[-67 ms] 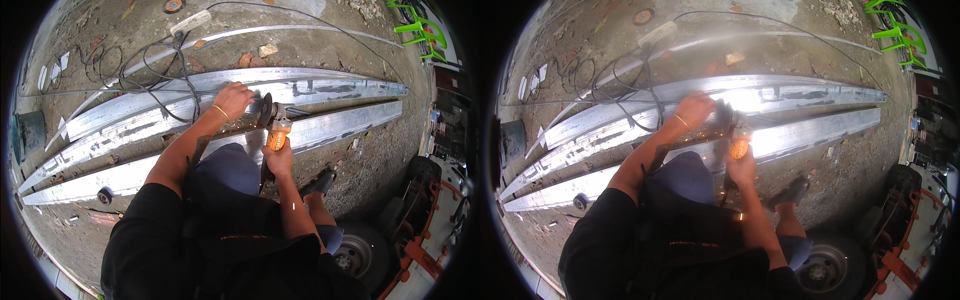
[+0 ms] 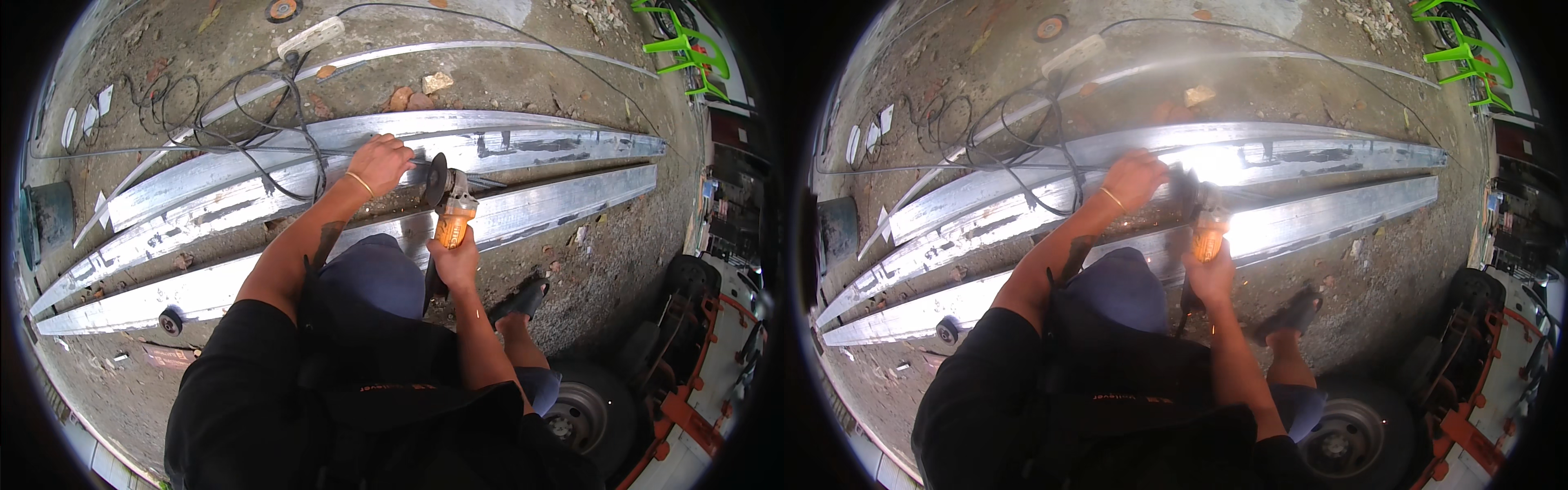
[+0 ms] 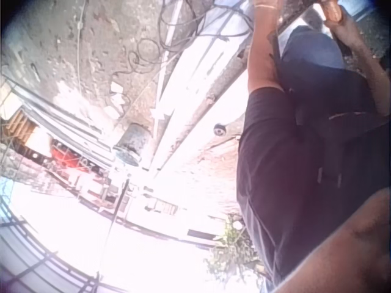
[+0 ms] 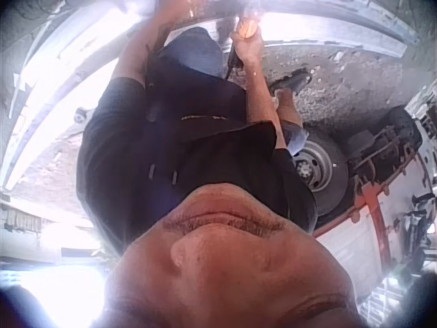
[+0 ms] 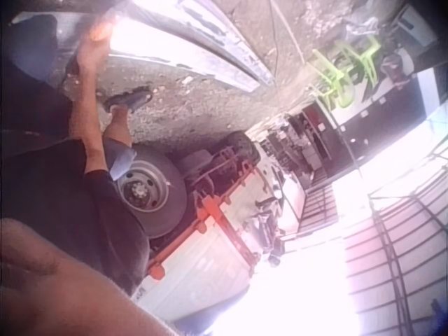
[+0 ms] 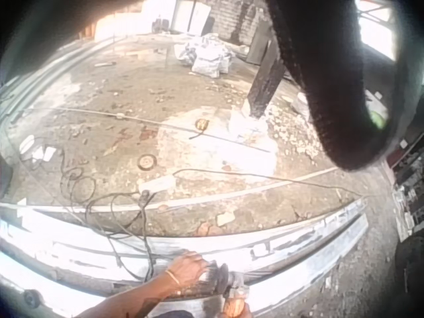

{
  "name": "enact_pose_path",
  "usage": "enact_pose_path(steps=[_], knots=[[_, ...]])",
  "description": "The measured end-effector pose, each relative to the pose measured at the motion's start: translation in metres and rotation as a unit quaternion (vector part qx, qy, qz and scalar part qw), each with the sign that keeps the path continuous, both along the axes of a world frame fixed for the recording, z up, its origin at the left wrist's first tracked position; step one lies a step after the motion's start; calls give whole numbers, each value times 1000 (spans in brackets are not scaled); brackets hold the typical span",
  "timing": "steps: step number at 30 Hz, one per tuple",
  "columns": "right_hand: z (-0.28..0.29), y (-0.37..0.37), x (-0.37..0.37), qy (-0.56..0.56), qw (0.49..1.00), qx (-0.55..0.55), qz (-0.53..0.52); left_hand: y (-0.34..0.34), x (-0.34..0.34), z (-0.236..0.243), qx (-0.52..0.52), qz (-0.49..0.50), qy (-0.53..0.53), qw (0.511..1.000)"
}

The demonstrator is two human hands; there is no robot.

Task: The person measures a metal bar with a tape measure, then uses an angle grinder to grind the surface of several metal bars lying on the ground. Sparks are visible during grinding.

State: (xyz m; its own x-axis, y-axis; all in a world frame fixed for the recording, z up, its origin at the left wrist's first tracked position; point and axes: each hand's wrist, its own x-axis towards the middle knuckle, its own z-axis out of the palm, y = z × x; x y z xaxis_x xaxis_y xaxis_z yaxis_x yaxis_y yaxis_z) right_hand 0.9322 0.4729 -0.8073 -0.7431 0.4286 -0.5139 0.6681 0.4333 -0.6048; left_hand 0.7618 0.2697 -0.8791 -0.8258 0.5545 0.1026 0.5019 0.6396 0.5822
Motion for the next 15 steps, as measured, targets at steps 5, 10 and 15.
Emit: enact_pose_path(steps=[5, 10, 15], knots=[[24, 29, 4, 93, 992, -63, -62, -2, -1, 1, 26, -2, 1, 1000], [94, 102, -7, 170, 980, -37, -101, -11, -21, 2, 72, -46, -13, 996], [136, 162, 22, 217, 961, -51, -165, -35, -12, 25, 36, -5, 66, 997]])
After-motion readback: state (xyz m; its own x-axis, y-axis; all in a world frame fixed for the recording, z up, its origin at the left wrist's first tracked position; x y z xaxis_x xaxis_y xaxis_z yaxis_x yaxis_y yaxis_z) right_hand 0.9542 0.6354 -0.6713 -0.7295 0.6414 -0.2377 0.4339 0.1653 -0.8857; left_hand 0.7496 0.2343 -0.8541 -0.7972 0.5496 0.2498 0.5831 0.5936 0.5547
